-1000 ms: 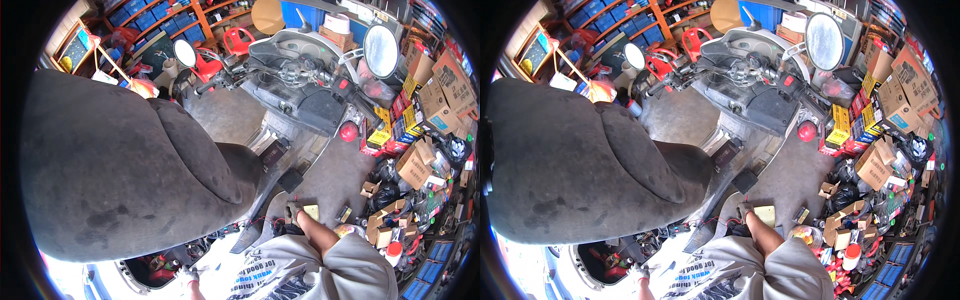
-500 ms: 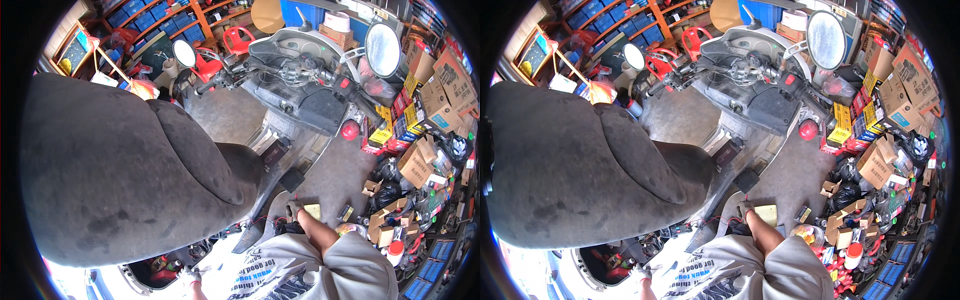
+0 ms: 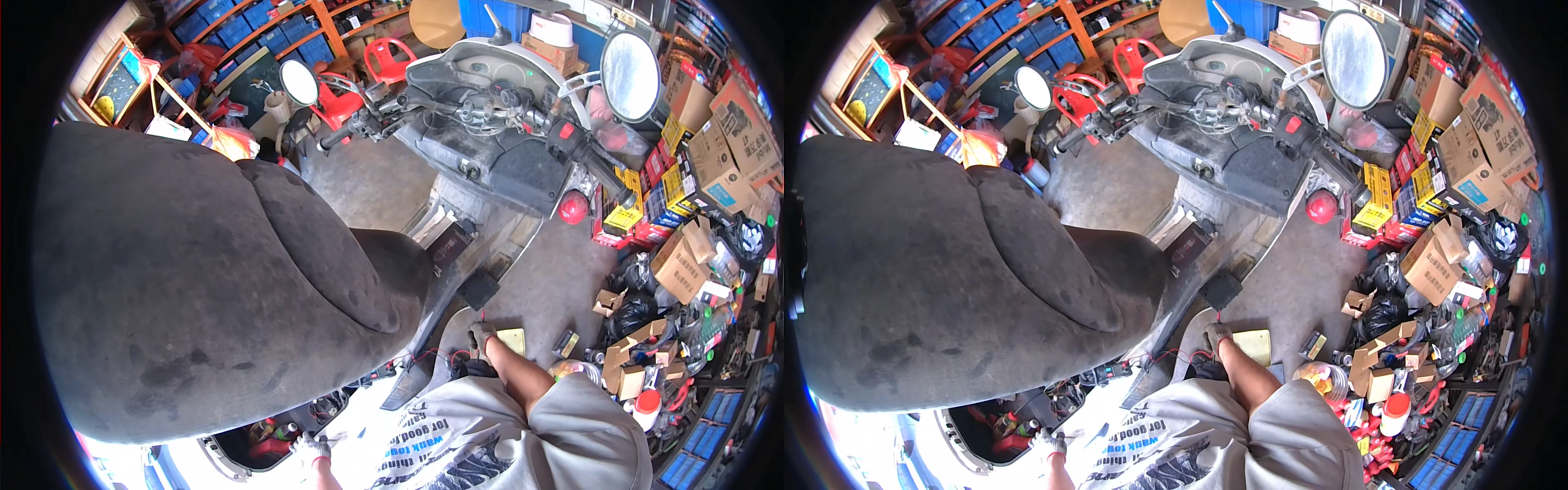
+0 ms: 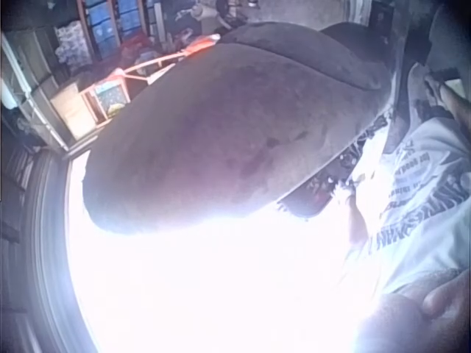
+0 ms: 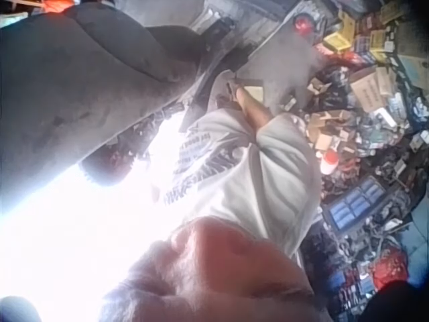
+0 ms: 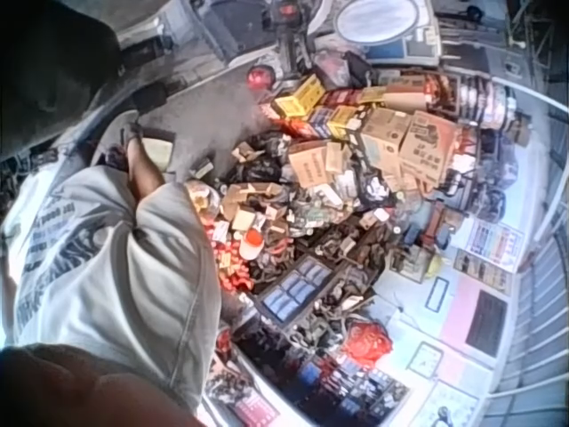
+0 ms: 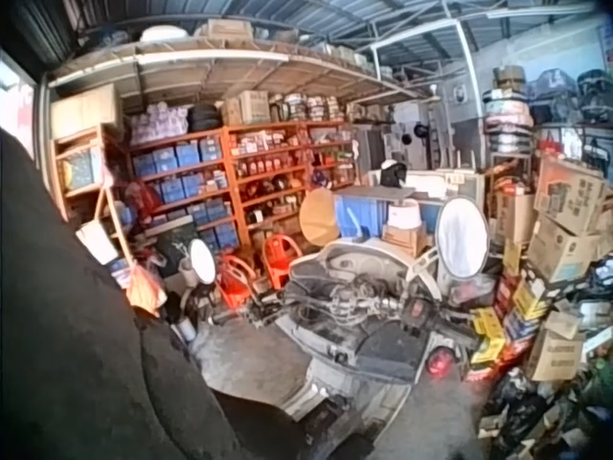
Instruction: Testing the electrical system of a scooter with a multimeter.
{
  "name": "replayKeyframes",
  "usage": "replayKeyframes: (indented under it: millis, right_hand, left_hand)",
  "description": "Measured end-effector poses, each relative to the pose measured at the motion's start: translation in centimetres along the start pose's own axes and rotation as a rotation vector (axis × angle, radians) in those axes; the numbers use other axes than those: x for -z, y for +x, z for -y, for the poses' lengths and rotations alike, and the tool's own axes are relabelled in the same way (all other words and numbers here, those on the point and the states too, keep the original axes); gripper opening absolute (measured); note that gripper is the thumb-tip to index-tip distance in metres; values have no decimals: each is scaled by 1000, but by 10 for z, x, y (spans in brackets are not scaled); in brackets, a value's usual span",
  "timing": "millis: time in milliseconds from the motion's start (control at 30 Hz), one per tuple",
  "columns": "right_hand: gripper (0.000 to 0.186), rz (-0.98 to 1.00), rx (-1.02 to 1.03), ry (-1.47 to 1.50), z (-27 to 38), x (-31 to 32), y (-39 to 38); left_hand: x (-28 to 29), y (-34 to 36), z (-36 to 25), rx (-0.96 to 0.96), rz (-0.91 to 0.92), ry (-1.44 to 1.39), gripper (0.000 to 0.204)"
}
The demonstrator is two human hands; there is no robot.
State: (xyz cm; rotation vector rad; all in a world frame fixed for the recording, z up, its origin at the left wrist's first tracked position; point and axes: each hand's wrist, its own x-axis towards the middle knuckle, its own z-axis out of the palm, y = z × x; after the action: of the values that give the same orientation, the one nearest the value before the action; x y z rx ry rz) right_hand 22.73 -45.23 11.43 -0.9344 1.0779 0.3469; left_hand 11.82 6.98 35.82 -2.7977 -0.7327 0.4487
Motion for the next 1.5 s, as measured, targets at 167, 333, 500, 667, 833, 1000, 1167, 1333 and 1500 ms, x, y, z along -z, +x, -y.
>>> replayKeyframes:
  millis: [167,333,500,667,833,1000,1167,1333,1500]
  right_hand:
    - [9,-27,10,0,-1,-1,0]
    - [8,12,17,7,-2,5,0]
    - [23,-23,15,-11,8,-2,-21]
    - [15,73,16,-27,2,10,-5]
    - [17,114,22,-37,1,12,8]
    - [15,135,10,-114,8,11,19]
    - [16,148,15,-97,22,1,8]
    - [27,140,-31,-204,34,1,2]
    - [27,10,-121,-463,46,-2,-15]
  left_hand:
    - [-10,2,5,-10,-52,15,40]
    - [-4,1,1,-7,-15,18,42]
    - [6,-4,-3,-18,7,36,44]
    - [11,-2,-5,-14,35,31,49]
    - [14,-3,-5,-28,61,46,48]
    - [-7,2,9,-42,-34,-29,38]
    - [-6,-2,11,-35,-83,-21,36]
    - [-15,-5,15,-5,-186,-57,39]
    - [-2,-4,12,49,-111,-145,39]
